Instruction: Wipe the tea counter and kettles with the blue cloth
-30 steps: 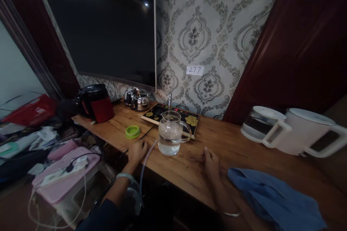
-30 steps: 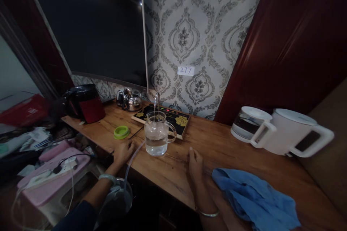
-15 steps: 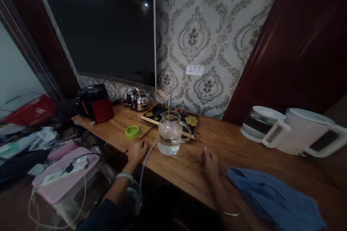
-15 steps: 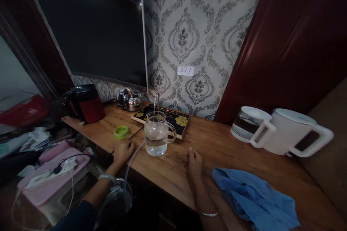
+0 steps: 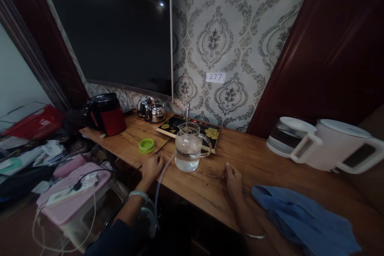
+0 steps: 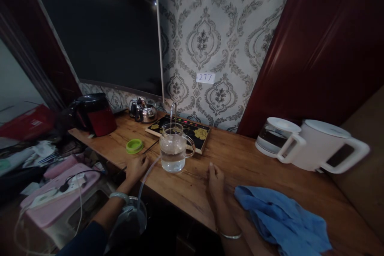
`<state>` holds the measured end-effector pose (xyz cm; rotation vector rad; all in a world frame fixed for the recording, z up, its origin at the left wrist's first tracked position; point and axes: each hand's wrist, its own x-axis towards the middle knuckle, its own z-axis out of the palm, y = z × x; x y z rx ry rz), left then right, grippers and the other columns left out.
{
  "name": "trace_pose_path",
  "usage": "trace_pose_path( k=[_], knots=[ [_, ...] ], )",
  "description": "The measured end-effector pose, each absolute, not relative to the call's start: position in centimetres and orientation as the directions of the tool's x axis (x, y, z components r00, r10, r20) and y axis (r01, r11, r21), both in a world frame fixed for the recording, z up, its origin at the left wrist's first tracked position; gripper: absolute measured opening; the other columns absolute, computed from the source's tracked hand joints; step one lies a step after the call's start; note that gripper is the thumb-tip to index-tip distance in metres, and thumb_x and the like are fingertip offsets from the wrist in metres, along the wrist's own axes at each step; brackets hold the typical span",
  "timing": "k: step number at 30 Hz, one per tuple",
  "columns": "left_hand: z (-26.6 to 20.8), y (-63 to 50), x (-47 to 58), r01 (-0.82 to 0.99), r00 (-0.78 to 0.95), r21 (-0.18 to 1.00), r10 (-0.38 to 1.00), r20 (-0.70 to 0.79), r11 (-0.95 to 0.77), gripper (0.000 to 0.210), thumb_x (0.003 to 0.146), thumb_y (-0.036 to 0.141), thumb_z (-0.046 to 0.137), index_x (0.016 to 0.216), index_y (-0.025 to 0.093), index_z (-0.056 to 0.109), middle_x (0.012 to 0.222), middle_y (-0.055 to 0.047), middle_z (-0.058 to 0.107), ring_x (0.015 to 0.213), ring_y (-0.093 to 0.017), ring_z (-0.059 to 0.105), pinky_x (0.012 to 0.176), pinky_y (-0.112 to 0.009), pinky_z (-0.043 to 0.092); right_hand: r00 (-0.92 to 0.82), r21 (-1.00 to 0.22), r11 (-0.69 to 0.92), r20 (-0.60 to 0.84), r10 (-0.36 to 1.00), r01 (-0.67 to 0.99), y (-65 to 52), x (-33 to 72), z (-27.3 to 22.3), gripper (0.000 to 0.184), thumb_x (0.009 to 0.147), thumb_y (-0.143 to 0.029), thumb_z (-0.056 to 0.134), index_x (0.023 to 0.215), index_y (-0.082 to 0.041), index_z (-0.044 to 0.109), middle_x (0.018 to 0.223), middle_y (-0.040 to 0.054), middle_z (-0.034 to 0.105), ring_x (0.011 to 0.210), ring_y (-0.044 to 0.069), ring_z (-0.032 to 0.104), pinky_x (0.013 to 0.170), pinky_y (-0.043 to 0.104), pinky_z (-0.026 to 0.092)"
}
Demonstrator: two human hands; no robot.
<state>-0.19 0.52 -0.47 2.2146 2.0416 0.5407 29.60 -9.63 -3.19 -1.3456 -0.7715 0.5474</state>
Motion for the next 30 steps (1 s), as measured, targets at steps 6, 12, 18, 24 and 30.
trace_pose_path(
  k=[6, 12, 18, 24, 30],
  knots=[
    [-0.54, 0.53, -0.19, 0.945, 0.048, 0.308, 0.977, 0.209, -0.113, 0.033, 0.094, 0.029, 0.040, 0.087, 0.016, 0.070, 0.089, -0.009, 0.072, 0.079, -0.018, 0.063, 0.062, -0.027, 0.030, 0.656, -0.981, 0.179, 0.179, 0.733, 0.068, -9.69, 29.36, -3.02, 0.058, 0.072, -0.076, 0.056, 0.055, -0.021, 0.049, 0.045, -0.0062, 0.040, 0.042, 0.011, 0.039, 0.041, 0.024, 0.030],
    [-0.54, 0.54, -0.24, 0.948, 0.059, 0.296, 0.978, 0.199, -0.117, 0.033, 0.094, 0.030, 0.040, 0.085, 0.016, 0.069, 0.088, -0.008, 0.072, 0.078, -0.018, 0.063, 0.061, -0.027, 0.028, 0.652, -0.981, 0.183, 0.184, 0.736, 0.070, -9.80, 29.27, -2.77, 0.058, 0.072, -0.076, 0.055, 0.054, -0.022, 0.049, 0.045, -0.0059, 0.040, 0.042, 0.011, 0.039, 0.041, 0.024, 0.030],
    [-0.62, 0.65, -0.28, 0.946, 0.065, 0.299, 0.977, 0.203, -0.125, 0.032, 0.094, 0.029, 0.040, 0.087, 0.017, 0.069, 0.090, -0.007, 0.072, 0.080, -0.017, 0.063, 0.062, -0.026, 0.029, 0.658, -0.982, 0.178, 0.175, 0.733, 0.064, -9.89, 29.15, -2.48, 0.056, 0.072, -0.074, 0.055, 0.054, -0.022, 0.049, 0.045, -0.0059, 0.040, 0.041, 0.011, 0.039, 0.041, 0.024, 0.030],
    [-0.39, 0.54, -0.21, 0.950, 0.065, 0.287, 0.978, 0.199, -0.121, 0.033, 0.094, 0.029, 0.039, 0.085, 0.016, 0.068, 0.087, -0.008, 0.072, 0.077, -0.017, 0.062, 0.061, -0.027, 0.028, 0.658, -0.981, 0.180, 0.178, 0.732, 0.066, -9.85, 29.24, -2.74, 0.054, 0.074, -0.072, 0.054, 0.055, -0.022, 0.050, 0.045, -0.0060, 0.040, 0.043, 0.011, 0.040, 0.042, 0.024, 0.031],
    [-0.20, 0.31, -0.11, 0.947, 0.045, 0.303, 0.980, 0.192, -0.103, 0.033, 0.094, 0.030, 0.039, 0.087, 0.017, 0.069, 0.089, -0.008, 0.072, 0.080, -0.018, 0.064, 0.061, -0.027, 0.029, 0.654, -0.982, 0.167, 0.182, 0.734, 0.085, -9.81, 29.48, -2.98, 0.056, 0.075, -0.073, 0.055, 0.055, -0.021, 0.050, 0.045, -0.0059, 0.040, 0.044, 0.011, 0.039, 0.043, 0.024, 0.030]
  ],
)
